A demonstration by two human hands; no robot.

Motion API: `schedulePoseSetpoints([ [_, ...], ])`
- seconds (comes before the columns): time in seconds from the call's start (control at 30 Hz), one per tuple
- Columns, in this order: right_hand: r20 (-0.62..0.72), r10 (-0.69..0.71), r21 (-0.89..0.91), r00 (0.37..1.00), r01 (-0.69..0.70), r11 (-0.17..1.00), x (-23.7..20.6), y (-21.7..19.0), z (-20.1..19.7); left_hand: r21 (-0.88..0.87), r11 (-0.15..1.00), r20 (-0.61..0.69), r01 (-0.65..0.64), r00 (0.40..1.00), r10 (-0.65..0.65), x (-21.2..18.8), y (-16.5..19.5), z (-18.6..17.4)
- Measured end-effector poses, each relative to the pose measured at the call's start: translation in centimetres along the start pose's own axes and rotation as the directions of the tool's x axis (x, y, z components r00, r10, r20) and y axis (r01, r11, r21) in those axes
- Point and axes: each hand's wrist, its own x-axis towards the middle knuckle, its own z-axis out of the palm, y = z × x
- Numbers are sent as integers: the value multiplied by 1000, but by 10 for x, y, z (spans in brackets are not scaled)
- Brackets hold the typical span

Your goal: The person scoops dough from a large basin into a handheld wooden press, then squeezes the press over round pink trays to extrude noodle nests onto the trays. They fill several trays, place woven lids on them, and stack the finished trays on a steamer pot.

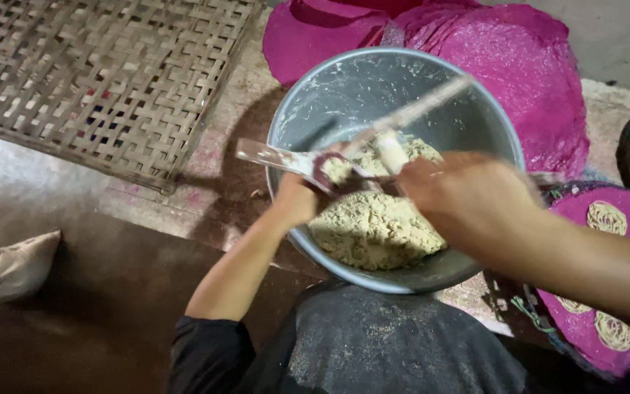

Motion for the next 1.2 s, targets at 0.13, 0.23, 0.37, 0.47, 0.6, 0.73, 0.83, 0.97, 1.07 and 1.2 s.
schedulePoseSetpoints([
  [0.13,337,153,-110,929,-123,986,-17,16,-49,803,497,114,-329,903,414,1,15,-12],
  [0.23,131,6,-82,991,5,997,20,-14,-33,-437,897,100,-67,988,122,6,14,6],
  [0.37,-107,-91,-93,990,81,992,27,-16,3,-307,948,85,82,995,-58,11,17,8],
  [0.47,197,240,-12,951,-242,970,-24,14,23,735,674,-244,75,957,159,8,27,-25],
  [0.6,48,100,466,994,-111,878,-26,35,71,239,967,-360,-94,916,178,13,24,-55],
  [0.73,-484,307,873,820,477,101,21,38,108,-461,885,28,61,998,-54,8,-10,-3],
  [0.83,-545,535,275,646,740,-613,51,10,117,-585,777,411,234,911,35,-8,-22,50],
  [0.97,-531,567,149,630,728,-669,35,14,116,-141,953,297,268,930,-218,-19,8,60],
  [1.07,-569,578,387,585,811,-439,15,35,125,337,940,143,-47,990,-1,-25,35,38],
  [1.2,-729,652,526,208,780,339,10,8,148,-294,942,62,-162,980,187,-27,46,39],
])
